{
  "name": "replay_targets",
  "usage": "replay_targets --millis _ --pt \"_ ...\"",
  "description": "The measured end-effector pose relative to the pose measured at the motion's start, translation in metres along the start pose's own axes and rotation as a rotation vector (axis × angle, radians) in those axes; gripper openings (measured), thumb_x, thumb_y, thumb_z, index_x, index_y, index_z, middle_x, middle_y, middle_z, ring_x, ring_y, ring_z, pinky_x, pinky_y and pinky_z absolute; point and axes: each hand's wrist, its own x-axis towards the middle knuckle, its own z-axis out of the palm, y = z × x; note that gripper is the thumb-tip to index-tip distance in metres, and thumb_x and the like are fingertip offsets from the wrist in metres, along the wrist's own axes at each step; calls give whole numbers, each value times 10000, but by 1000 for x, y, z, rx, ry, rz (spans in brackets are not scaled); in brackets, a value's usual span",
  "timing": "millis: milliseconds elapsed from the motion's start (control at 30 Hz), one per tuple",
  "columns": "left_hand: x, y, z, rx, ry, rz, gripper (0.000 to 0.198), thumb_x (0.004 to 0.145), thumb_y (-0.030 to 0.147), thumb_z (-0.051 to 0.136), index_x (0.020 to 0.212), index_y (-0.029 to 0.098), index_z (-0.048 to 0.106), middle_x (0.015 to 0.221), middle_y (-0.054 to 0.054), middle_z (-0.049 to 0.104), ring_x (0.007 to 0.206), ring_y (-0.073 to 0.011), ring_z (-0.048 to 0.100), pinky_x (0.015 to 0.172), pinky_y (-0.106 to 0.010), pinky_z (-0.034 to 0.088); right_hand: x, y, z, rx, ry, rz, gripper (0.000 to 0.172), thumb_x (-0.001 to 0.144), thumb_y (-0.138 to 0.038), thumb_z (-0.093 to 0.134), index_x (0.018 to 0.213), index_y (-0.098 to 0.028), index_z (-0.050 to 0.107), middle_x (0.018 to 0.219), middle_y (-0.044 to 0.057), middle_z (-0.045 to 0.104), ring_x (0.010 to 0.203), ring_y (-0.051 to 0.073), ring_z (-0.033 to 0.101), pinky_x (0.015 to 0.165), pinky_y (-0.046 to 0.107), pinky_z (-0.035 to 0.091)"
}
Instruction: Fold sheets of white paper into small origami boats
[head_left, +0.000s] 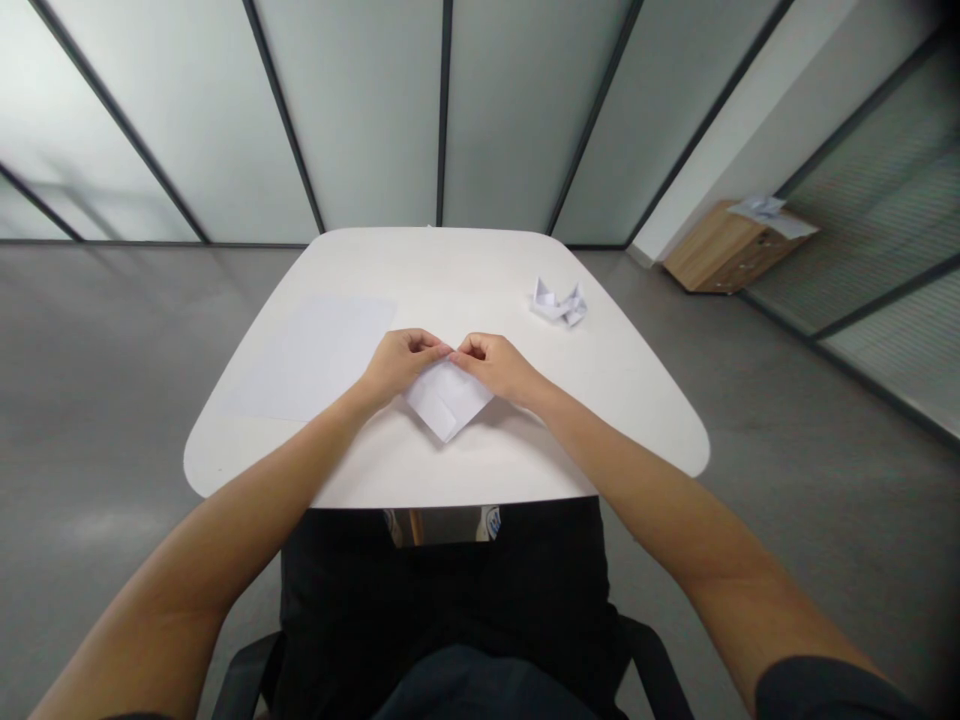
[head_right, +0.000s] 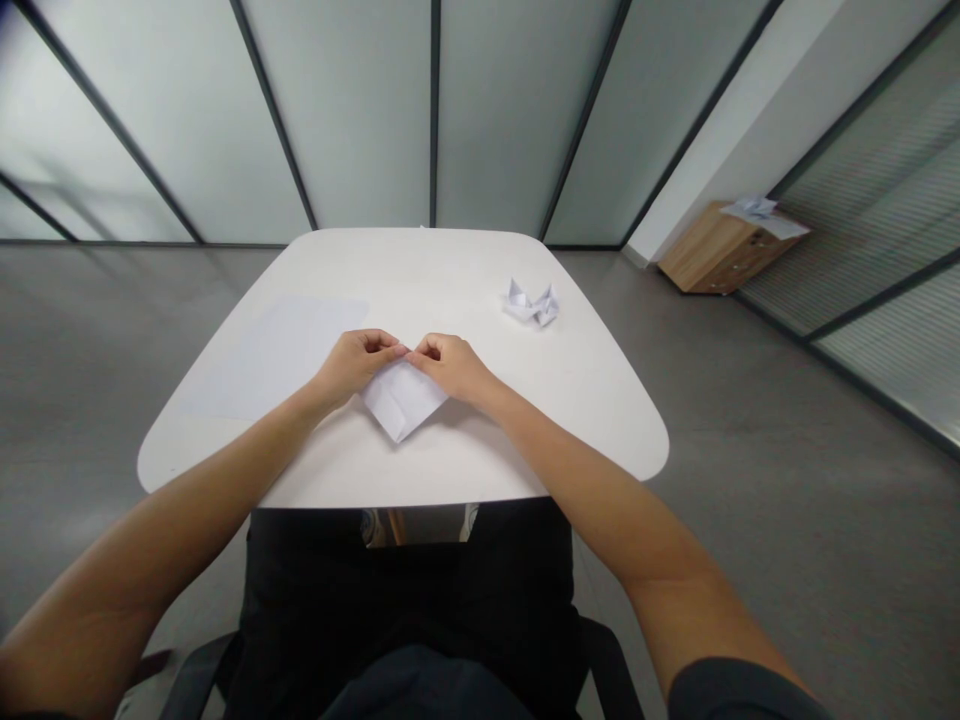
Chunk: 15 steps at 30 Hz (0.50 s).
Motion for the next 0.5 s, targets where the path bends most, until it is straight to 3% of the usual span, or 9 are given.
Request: replay_targets --millis 500 --pt "-1 1 1 -101 -19 -40 369 728 478 844 836 147 722 757 -38 695 632 -133 587 557 -246 428 -1 -7 -2 8 -21 -28 387 820 -563 730 750 -205 602 687 -27 568 645 139 475 594 282 350"
